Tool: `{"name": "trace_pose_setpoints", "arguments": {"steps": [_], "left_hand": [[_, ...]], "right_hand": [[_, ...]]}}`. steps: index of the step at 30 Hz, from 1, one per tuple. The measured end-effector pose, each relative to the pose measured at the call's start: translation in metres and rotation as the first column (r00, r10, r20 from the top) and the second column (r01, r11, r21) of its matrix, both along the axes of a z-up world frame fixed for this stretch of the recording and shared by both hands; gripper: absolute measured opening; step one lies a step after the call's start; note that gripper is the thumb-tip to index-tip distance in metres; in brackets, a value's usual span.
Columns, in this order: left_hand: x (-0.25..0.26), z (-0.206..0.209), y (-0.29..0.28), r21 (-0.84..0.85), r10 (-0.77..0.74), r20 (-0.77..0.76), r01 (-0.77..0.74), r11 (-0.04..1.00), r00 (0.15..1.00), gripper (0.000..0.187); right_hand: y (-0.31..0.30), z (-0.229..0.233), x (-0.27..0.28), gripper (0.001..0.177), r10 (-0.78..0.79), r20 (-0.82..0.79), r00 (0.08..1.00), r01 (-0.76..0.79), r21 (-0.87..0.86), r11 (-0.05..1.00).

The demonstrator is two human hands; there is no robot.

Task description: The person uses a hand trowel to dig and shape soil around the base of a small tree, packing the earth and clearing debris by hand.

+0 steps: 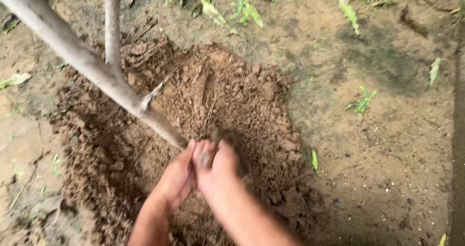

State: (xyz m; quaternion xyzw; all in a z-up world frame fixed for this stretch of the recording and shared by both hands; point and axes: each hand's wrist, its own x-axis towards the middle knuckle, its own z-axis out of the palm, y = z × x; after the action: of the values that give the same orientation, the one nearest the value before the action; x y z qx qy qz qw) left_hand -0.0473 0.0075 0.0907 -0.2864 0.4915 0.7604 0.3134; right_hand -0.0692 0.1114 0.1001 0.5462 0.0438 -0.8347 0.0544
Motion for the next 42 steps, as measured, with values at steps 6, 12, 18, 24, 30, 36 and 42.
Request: {"name": "trace_pose_setpoints", "arguments": {"steps": [6, 12, 18, 24, 30, 36, 42], "left_hand": [[-0.010, 0.037, 0.042, -0.286, -0.205, -0.148, 0.156, 0.946, 0.968, 0.061], [-0.022, 0.039, 0.087, -0.337, -0.244, -0.388, 0.109, 0.935, 0.889, 0.067], [-0.031, 0.064, 0.111, -0.492, -0.356, -0.222, 0.211, 0.844, 0.907, 0.063], [-0.061, 0.049, 0.150, -0.610, -0.444, -0.386, 0.137, 0.781, 0.809, 0.071], [-0.077, 0.038, 0.177, -0.556, -0.444, -0.520, 0.106, 0.824, 0.730, 0.070], [-0.052, 0.000, 0.172, -0.801, -0.638, -0.535, -0.091, 0.592, 0.555, 0.067], [-0.039, 0.001, 0.162, -0.691, -0.463, -0.473, 0.010, 0.722, 0.750, 0.075]], "right_hand": [[0.038, -0.033, -0.052, 0.025, -0.083, 0.070, 0.994, 0.088, -0.072, 0.994], [0.065, -0.069, -0.094, 0.022, -0.021, -0.093, 0.995, 0.011, -0.106, 0.994], [0.097, -0.038, -0.108, 0.022, -0.025, 0.059, 0.998, 0.029, -0.077, 0.997], [0.181, -0.054, -0.122, 0.015, 0.175, -0.299, 0.938, -0.200, -0.056, 0.978], [0.217, -0.023, -0.124, 0.019, 0.129, -0.389, 0.912, -0.221, -0.203, 0.954], [0.214, -0.015, -0.122, 0.009, 0.784, 0.051, 0.619, -0.575, 0.709, 0.408], [0.199, -0.028, -0.115, 0.024, 0.979, -0.075, 0.191, -0.018, 0.997, 0.080]]}}
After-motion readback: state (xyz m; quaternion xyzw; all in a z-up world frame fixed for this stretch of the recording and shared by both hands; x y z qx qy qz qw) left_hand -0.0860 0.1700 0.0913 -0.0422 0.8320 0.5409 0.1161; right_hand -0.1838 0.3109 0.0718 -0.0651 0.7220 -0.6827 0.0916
